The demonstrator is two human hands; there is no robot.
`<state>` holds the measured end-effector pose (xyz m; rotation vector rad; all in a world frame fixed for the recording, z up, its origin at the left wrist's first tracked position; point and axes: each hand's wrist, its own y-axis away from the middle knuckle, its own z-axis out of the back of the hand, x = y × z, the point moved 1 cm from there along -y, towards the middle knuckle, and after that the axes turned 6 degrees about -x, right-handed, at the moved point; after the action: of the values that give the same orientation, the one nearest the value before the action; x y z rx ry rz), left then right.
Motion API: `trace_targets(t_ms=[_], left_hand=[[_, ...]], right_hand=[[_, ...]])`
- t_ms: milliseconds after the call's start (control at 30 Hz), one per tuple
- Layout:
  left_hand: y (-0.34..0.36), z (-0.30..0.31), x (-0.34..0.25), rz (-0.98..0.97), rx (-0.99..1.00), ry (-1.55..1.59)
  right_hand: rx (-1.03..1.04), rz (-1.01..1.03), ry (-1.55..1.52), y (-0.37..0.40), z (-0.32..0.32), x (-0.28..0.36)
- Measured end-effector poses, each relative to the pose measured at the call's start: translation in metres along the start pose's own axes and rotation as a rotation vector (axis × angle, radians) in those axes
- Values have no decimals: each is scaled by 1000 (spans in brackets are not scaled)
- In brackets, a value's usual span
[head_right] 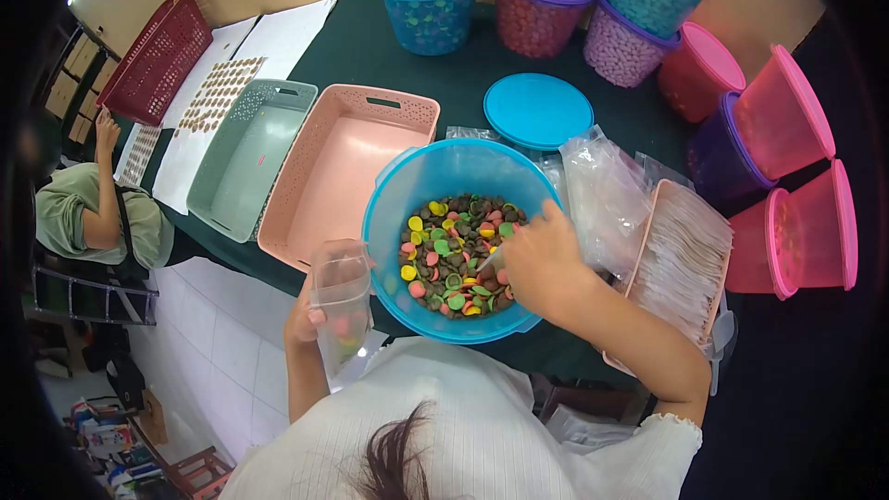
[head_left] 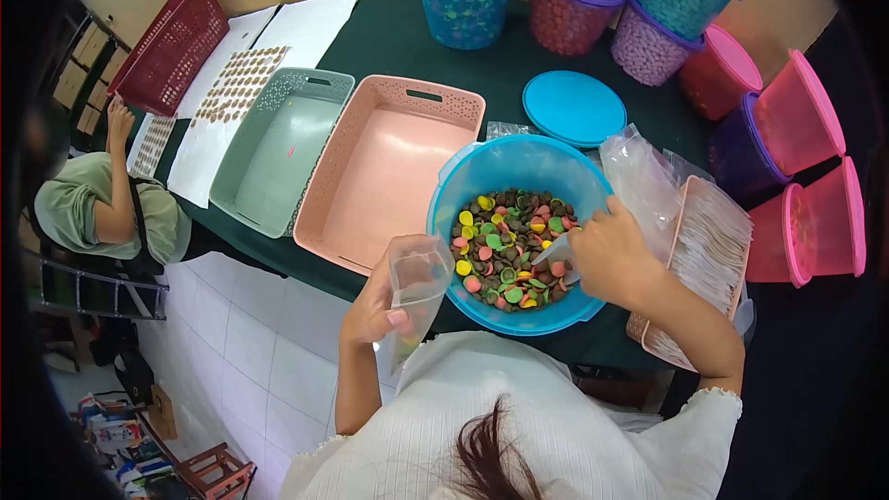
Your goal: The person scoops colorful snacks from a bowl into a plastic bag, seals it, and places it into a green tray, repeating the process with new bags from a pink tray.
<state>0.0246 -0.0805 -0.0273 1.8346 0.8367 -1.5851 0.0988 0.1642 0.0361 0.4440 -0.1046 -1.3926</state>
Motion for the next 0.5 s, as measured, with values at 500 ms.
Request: trace_targets(t_ms=[500], left_hand=[[-5, 1, 5, -27, 45, 5]], right_hand=[[190, 138, -459, -45, -29, -8]])
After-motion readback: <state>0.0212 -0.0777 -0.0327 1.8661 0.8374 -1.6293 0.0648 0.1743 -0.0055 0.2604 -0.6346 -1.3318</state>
